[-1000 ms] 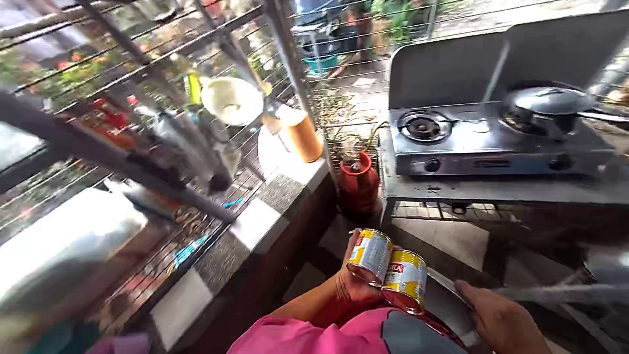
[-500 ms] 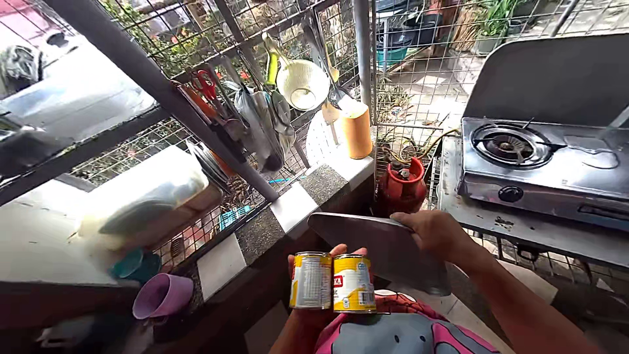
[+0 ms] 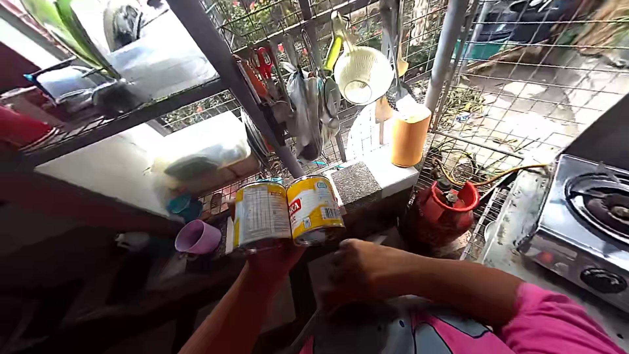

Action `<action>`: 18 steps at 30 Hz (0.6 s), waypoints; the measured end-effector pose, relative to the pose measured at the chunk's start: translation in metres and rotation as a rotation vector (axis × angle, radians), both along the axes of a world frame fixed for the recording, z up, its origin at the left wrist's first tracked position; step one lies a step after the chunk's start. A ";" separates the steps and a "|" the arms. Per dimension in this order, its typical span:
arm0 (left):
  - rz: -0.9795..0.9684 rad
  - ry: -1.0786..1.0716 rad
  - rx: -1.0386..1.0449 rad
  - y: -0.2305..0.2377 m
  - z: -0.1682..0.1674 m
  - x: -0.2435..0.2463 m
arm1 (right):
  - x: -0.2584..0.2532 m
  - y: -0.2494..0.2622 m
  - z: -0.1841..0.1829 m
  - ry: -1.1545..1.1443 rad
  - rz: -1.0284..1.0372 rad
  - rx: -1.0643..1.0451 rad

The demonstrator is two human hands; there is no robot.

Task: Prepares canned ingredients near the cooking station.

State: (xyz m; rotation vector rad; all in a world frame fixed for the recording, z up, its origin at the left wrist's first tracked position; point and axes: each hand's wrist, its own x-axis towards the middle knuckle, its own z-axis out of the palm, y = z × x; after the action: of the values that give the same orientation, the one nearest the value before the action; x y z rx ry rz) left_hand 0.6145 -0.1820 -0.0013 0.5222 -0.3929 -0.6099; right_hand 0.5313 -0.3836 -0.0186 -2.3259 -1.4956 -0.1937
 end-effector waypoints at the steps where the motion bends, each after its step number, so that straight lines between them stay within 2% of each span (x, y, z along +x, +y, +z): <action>1: 0.029 0.023 -0.005 -0.009 0.006 -0.004 | 0.001 0.005 0.010 0.003 0.074 0.003; 4: 0.107 0.021 -0.016 -0.033 0.009 -0.015 | 0.000 0.012 0.032 0.041 0.266 0.118; 6: 0.237 0.000 -0.023 -0.047 -0.001 -0.022 | 0.000 0.004 0.042 0.077 0.370 0.161; 10: 0.532 0.094 -0.114 -0.072 -0.023 -0.038 | 0.008 -0.033 0.042 0.004 0.478 0.111; 12: 0.623 0.001 -0.108 -0.075 -0.030 -0.044 | 0.024 -0.060 0.051 0.133 0.547 0.119; 14: 0.701 -0.034 -0.102 -0.072 -0.033 -0.052 | 0.058 -0.091 0.066 0.267 0.576 0.333; 16: 0.810 0.027 -0.102 -0.074 -0.025 -0.062 | 0.115 -0.120 0.079 0.384 0.484 0.633; 18: 0.779 0.020 -0.131 -0.071 -0.021 -0.067 | 0.193 -0.132 0.087 0.296 0.104 0.836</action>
State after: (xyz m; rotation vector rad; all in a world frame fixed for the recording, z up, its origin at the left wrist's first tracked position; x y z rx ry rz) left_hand 0.5478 -0.2533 -0.0226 0.4952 -0.1816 0.1610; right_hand 0.7245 -0.5153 0.0686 -1.5269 -1.0895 -0.3484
